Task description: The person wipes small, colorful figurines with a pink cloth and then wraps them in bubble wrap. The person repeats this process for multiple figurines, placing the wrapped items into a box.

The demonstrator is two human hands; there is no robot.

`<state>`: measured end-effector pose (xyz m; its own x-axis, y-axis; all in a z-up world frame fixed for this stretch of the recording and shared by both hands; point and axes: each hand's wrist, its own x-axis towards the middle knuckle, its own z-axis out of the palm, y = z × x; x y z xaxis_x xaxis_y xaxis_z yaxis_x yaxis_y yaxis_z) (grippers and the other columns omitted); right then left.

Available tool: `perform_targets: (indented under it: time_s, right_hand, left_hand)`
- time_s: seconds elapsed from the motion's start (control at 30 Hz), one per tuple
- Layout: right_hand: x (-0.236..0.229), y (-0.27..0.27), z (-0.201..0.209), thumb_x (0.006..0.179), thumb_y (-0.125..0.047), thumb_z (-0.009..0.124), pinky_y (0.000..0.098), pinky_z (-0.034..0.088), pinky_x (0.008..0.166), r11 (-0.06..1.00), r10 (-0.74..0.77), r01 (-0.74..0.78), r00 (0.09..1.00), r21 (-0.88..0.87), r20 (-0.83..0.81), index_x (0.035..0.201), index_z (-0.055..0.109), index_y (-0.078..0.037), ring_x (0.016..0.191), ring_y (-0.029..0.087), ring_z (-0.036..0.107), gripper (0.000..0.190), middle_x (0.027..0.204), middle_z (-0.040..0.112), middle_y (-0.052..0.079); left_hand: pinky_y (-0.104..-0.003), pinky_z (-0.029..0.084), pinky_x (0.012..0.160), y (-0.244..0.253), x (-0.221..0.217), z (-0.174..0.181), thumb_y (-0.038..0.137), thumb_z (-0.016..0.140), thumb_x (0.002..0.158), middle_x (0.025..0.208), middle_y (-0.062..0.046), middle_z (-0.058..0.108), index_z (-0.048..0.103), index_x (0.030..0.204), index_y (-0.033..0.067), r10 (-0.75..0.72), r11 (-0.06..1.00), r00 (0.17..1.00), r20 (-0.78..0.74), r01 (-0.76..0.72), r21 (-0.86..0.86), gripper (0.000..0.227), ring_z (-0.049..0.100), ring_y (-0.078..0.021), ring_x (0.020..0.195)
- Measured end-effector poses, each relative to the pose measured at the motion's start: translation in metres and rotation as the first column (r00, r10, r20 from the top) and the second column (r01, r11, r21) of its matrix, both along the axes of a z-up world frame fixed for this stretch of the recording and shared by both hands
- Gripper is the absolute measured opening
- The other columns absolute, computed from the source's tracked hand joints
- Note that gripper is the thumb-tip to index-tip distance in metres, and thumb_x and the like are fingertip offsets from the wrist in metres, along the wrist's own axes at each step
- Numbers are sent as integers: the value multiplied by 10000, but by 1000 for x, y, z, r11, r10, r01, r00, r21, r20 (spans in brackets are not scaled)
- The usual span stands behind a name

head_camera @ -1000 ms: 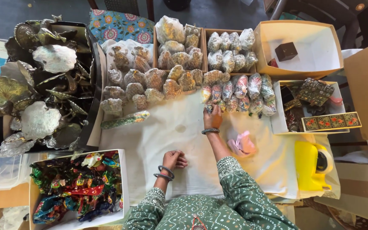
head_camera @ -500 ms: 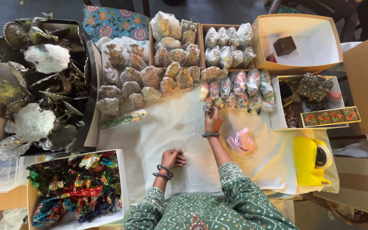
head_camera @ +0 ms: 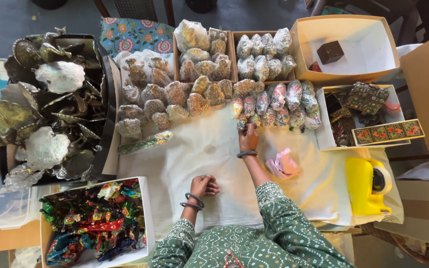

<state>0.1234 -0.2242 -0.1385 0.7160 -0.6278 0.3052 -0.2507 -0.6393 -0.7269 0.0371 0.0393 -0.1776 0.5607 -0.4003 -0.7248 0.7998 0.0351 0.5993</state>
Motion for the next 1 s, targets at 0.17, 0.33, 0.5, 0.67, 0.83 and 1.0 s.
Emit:
perform_targets:
  time_s: [0.17,0.33,0.5,0.67,0.83,1.0]
  right_hand:
    - [-20,4,-12,859,-70,745,380,597,743,989,49,-58,996,134,68,1116,587,-38,841,281,765,303,916,746,114]
    - [-86,26,-4,841,-27,678,355,611,859,975,136,-145,989,168,64,1291,575,-30,1089,289,718,462,1219,638,164]
    - [-163,54,48,840,-79,712,439,463,1046,901,405,-430,880,-54,-248,1236,664,-26,1310,322,535,403,1411,526,175]
    - [-204,37,55,812,-76,735,431,482,997,814,560,-581,792,-18,-242,1144,692,-16,1255,332,573,340,1373,536,178]
    - [-213,-8,72,877,-111,719,374,553,916,872,489,-458,830,173,-269,1067,698,-64,1082,276,671,197,1273,646,89]
    - [-198,-54,120,828,-215,761,499,450,1019,916,242,-263,965,-305,-104,1213,677,-102,1231,338,547,410,1319,615,116]
  left_hand:
    - [-339,625,535,2,2,4,316,534,1033,810,-210,767,688,1031,-25,-21,1000,999,26,21,7,375,761,-269,633]
    - [-349,623,544,1,2,-4,315,539,1031,815,-209,765,694,1031,-26,-15,1000,999,49,16,-15,375,761,-274,641]
    - [-345,611,534,-2,-4,-14,301,539,1038,805,-205,762,692,1028,-32,35,999,995,92,-36,11,366,748,-265,618]
    - [-315,595,525,-8,-14,4,299,526,1042,797,-170,772,708,1010,-6,43,989,979,197,-69,128,356,752,-238,615]
    - [-307,582,506,-13,-23,-6,286,525,1050,762,-152,771,715,968,-5,95,974,954,284,-148,171,357,754,-227,599]
    - [-271,557,499,-26,-41,16,255,529,1054,721,-125,755,708,928,-3,146,909,871,469,-306,284,338,723,-188,559]
